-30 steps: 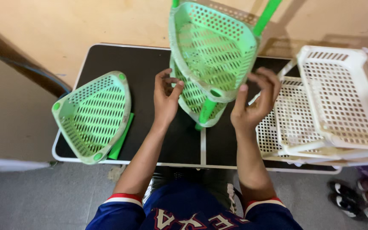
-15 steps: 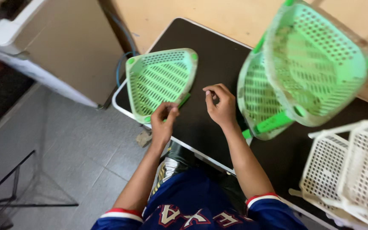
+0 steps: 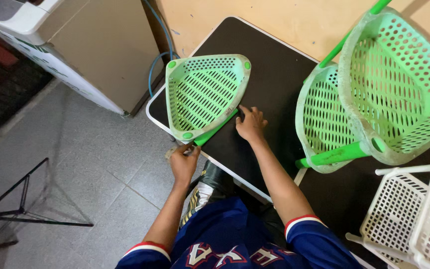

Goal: The person assembles a three-tier green plastic corner shelf by inserting green cylindrical poles into the basket tiers and stacking them. The person handles the baskets and poles by hand, aligning and securing each tier to form a stable unit.

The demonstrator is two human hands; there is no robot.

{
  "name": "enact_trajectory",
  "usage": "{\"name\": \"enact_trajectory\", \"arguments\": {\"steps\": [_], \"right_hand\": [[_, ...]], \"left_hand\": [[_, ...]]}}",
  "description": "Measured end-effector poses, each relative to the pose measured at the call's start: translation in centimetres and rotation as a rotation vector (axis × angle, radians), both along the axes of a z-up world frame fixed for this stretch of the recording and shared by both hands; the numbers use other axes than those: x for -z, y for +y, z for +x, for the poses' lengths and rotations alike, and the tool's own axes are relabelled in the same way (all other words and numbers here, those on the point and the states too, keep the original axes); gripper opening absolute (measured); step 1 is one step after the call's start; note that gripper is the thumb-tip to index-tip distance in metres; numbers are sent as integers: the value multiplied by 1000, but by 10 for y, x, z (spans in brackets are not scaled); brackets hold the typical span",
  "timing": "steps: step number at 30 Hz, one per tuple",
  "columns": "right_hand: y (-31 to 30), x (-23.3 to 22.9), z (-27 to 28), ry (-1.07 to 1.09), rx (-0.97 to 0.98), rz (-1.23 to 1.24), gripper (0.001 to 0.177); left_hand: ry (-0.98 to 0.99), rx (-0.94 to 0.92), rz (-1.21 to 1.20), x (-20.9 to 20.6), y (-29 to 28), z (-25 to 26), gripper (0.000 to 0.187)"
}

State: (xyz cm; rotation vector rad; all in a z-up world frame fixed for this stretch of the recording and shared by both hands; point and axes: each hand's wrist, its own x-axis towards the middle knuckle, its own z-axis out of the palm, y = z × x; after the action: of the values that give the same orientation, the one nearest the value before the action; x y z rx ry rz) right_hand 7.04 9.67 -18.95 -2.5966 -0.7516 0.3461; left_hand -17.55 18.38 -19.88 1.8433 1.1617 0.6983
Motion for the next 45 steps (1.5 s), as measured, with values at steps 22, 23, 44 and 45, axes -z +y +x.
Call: {"name": "enact_trajectory", "arguments": {"steps": [22,23,44,45], "right_hand": [[-51,18,12,-68,94,77,46],[-53,17,12,-51,101,99,45],[-54,-117,-24,-185,-256,498,60],[-56,-123,-26,-305,-340,526,67]], "left_hand": [[-28,123,79,-18,-38,21,41],[-87,140,59,-19,-40,23,39],[-862,217,-116,-117,1,45,28],[-849,214,-93,-123,1,45,27]]}}
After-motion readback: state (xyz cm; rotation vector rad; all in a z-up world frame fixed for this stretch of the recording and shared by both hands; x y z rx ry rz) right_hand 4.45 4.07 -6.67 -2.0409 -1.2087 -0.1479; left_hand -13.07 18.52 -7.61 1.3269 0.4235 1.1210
